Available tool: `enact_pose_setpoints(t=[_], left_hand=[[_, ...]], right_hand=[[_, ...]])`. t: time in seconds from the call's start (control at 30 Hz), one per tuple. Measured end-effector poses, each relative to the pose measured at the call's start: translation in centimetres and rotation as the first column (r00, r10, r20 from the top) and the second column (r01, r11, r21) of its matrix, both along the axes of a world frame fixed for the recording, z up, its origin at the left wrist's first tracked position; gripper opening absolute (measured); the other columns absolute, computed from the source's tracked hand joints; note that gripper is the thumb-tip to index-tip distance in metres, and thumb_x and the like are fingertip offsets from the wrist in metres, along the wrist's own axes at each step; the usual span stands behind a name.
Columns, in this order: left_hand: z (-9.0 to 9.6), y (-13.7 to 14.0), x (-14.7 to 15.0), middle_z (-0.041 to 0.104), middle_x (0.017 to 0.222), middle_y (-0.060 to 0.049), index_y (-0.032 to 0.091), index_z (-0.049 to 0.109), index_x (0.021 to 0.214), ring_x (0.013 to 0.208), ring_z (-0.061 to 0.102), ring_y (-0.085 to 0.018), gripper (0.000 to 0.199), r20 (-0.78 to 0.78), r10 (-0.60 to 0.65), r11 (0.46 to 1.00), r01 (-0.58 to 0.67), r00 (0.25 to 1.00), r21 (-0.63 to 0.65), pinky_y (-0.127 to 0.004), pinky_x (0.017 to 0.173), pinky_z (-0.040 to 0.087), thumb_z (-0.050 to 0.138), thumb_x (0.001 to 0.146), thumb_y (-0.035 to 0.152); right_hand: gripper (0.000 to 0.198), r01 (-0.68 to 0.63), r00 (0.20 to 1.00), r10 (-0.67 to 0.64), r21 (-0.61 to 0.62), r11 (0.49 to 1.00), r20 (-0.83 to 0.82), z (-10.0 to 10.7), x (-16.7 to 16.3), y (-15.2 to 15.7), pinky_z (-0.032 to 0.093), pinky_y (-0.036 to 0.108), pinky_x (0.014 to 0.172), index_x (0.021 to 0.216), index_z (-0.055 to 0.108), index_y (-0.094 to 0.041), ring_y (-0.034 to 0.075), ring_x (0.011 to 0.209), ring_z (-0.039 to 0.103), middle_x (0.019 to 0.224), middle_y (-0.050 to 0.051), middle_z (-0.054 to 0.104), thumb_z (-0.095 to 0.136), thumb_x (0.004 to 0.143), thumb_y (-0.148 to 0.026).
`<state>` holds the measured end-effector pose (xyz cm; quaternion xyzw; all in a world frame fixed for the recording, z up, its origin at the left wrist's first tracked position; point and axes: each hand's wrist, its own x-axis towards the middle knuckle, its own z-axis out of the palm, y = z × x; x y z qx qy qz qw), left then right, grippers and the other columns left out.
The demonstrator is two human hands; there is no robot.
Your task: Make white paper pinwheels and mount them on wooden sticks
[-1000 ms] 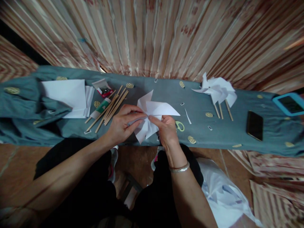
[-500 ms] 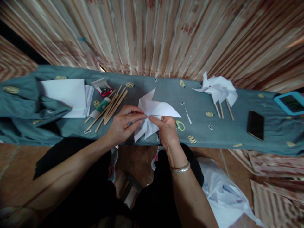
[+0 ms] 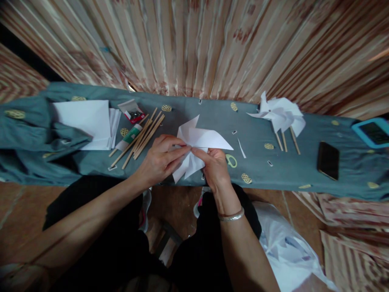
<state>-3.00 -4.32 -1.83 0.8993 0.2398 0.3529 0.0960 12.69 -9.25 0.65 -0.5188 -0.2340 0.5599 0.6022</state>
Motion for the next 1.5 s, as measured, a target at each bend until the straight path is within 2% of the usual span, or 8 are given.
enact_pose_setpoints(t=[0.33, 0.87, 1.0, 1.1, 1.2, 1.3, 1.4, 1.5], left_hand=[[0.3, -0.1, 0.0, 0.067, 0.105, -0.011, 0.017, 0.063, 0.119, 0.099, 0.057, -0.023, 0.031, -0.056, 0.014, 0.994, -0.007, 0.998, 0.113, -0.039, 0.085, 0.045, 0.044, 0.098, 0.028], [0.5, -0.2, -0.1, 0.068, 0.102, -0.01, 0.016, 0.067, 0.11, 0.097, 0.056, -0.022, 0.026, -0.008, -0.01, 0.995, 0.011, 1.0, 0.1, -0.039, 0.085, 0.043, 0.046, 0.096, 0.022], [1.0, 0.0, -0.5, 0.067, 0.104, -0.009, 0.018, 0.068, 0.11, 0.098, 0.057, -0.021, 0.025, 0.018, 0.0, 1.0, 0.0, 1.0, 0.028, -0.04, 0.089, 0.044, 0.047, 0.095, 0.022], [1.0, 0.7, -1.0, 0.065, 0.115, -0.01, 0.019, 0.064, 0.12, 0.109, 0.057, -0.024, 0.032, 0.126, 0.109, 0.983, -0.088, 0.986, -0.159, -0.043, 0.097, 0.042, 0.056, 0.091, 0.03], [0.4, 1.7, -1.2, 0.059, 0.131, -0.013, 0.018, 0.052, 0.135, 0.123, 0.052, -0.028, 0.063, 0.279, 0.282, 0.843, -0.098, 0.918, -0.529, -0.046, 0.103, 0.041, 0.07, 0.079, 0.042], [0.2, 2.3, -1.2, 0.066, 0.121, -0.014, 0.015, 0.055, 0.132, 0.109, 0.062, -0.028, 0.07, 0.338, 0.36, 0.47, 0.143, 0.87, -0.871, -0.044, 0.095, 0.047, 0.073, 0.073, 0.048], [0.7, 2.2, -1.1, 0.074, 0.1, -0.013, 0.011, 0.071, 0.107, 0.084, 0.068, -0.022, 0.055, 0.34, 0.269, 0.096, 0.326, 0.901, -0.94, -0.036, 0.08, 0.051, 0.077, 0.066, 0.046], [1.3, 1.6, -0.9, 0.076, 0.084, -0.009, 0.011, 0.076, 0.086, 0.07, 0.066, -0.017, 0.04, 0.339, 0.223, -0.032, 0.355, 0.914, -0.934, -0.029, 0.071, 0.049, 0.084, 0.057, 0.038]], right_hand=[[0.021, -0.011, 1.0, 0.011, -0.02, 1.0, -0.001, 0.2, 0.3, -0.2, 0.058, 0.029, 0.068, 0.071, 0.073, -0.018, 0.02, 0.074, 0.072, 0.079, 0.004, 0.078, 0.084, 0.054, -0.026], [0.028, -0.006, 1.0, 0.005, -0.047, 0.999, -0.013, 0.5, 0.5, -0.2, 0.058, 0.028, 0.061, 0.073, 0.072, -0.019, 0.02, 0.068, 0.072, 0.074, 0.003, 0.077, 0.086, 0.05, -0.028], [0.025, -0.016, 1.0, 0.016, -0.038, 0.999, 0.003, 0.6, 0.6, -0.2, 0.056, 0.025, 0.058, 0.075, 0.073, -0.019, 0.017, 0.065, 0.07, 0.075, 0.002, 0.077, 0.084, 0.053, -0.027], [0.023, -0.011, 1.0, 0.011, -0.045, 0.999, 0.011, 0.7, 0.7, -0.2, 0.054, 0.022, 0.056, 0.072, 0.074, -0.018, 0.015, 0.061, 0.069, 0.074, 0.002, 0.077, 0.084, 0.053, -0.026], [0.022, -0.039, 0.999, 0.04, -0.061, 0.997, 0.004, 0.8, 1.0, -0.3, 0.053, 0.022, 0.055, 0.069, 0.073, -0.017, 0.013, 0.056, 0.066, 0.071, 0.003, 0.076, 0.084, 0.052, -0.026], [0.026, -0.108, 0.994, 0.109, -0.064, 0.992, 0.009, 0.9, 1.3, -0.5, 0.053, 0.024, 0.056, 0.073, 0.074, -0.017, 0.014, 0.055, 0.066, 0.07, 0.003, 0.076, 0.086, 0.052, -0.027], [0.027, -0.152, 0.987, 0.154, -0.046, 0.987, 0.047, 0.8, 1.5, -0.6, 0.055, 0.027, 0.06, 0.076, 0.075, -0.019, 0.016, 0.059, 0.068, 0.071, 0.003, 0.076, 0.087, 0.053, -0.027], [0.027, -0.13, 0.987, 0.132, -0.021, 0.991, 0.093, 0.6, 1.5, -0.7, 0.057, 0.031, 0.065, 0.078, 0.075, -0.02, 0.019, 0.064, 0.071, 0.075, 0.003, 0.077, 0.087, 0.055, -0.027]])
